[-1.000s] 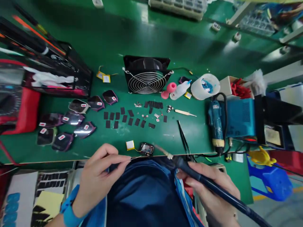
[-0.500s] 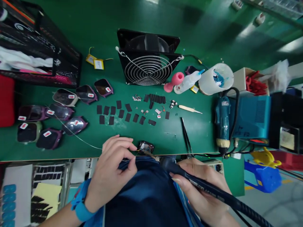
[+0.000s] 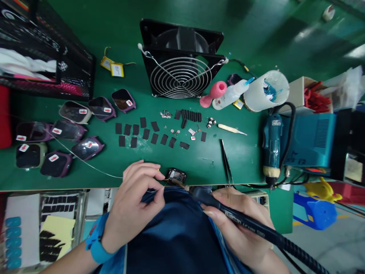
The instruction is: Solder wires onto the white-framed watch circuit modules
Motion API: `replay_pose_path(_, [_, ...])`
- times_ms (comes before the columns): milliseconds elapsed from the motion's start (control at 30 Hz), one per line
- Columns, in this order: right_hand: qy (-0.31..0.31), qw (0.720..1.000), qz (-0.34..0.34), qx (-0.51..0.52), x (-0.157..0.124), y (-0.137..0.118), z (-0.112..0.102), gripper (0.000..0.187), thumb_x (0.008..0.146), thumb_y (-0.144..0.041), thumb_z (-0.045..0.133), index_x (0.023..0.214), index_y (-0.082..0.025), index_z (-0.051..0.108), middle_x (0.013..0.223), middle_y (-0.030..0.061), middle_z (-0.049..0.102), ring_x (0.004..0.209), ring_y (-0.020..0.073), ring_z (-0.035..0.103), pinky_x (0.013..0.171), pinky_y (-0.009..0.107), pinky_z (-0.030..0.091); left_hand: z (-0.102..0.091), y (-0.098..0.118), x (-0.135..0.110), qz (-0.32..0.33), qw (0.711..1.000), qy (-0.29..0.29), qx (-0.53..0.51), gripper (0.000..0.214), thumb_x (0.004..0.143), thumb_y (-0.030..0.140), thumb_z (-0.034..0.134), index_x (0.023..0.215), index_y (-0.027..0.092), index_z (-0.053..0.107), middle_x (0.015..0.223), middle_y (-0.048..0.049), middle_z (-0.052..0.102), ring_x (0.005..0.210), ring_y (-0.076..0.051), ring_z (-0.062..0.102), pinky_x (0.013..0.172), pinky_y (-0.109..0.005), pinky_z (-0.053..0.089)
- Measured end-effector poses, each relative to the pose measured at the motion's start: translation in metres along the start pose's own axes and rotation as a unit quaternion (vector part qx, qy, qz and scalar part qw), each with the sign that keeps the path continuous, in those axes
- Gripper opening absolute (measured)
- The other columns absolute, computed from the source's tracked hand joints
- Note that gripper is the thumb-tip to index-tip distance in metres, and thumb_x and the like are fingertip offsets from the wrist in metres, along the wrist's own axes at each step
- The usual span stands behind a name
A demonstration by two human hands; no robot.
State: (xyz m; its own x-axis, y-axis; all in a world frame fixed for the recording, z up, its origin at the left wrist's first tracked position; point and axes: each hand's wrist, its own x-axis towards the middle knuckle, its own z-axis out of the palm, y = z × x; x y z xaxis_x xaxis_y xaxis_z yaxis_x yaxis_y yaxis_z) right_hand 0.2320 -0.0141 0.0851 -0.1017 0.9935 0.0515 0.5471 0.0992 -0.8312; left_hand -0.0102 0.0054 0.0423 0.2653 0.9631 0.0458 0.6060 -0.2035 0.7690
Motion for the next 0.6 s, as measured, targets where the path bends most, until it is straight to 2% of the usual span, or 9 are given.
replay_pose_path(300, [-0.001,1.000,-0.011,0.017,0.0026,-0.0006,0.0037,0.013,0.096,-0.029,0.074,0.104,-0.023,0.067,0.082,-0.0041,0.077,0.071,0.0143,0.077,0.066,0.025,0.065,0.0010,-0.0020,-0.0010,-0.002,1.000,-0.001,0.008,0.018,0.091,0.008,0.061,0.086,0.024,0.055,0.097,0.0007,0.068,0.107,-0.019,0.069,0.111,-0.046,0.045])
replay_pose_path(467, [-0.004,1.000,-0.003,0.001,0.0041,-0.0030,0.0040,0.014,0.096,-0.034,0.074,0.104,-0.025,0.067,0.080,-0.0038,0.077,0.068,0.0163,0.077,0.059,0.028,0.064,0.0023,-0.0024,-0.0009,0.003,1.000,0.004,0.012,0.017,0.091,0.009,0.061,0.086,0.024,0.056,0.096,0.0014,0.069,0.106,-0.018,0.069,0.111,-0.044,0.045])
replay_pose_path(600, [-0.001,1.000,-0.004,-0.003,0.0052,-0.0058,0.0041,0.010,0.097,-0.031,0.072,0.104,-0.026,0.067,0.080,-0.0043,0.077,0.068,0.0157,0.077,0.060,0.027,0.065,0.0026,-0.0023,-0.0004,-0.004,1.000,0.006,0.009,0.016,0.090,0.009,0.062,0.085,0.024,0.057,0.096,0.0016,0.070,0.105,-0.019,0.071,0.111,-0.045,0.046])
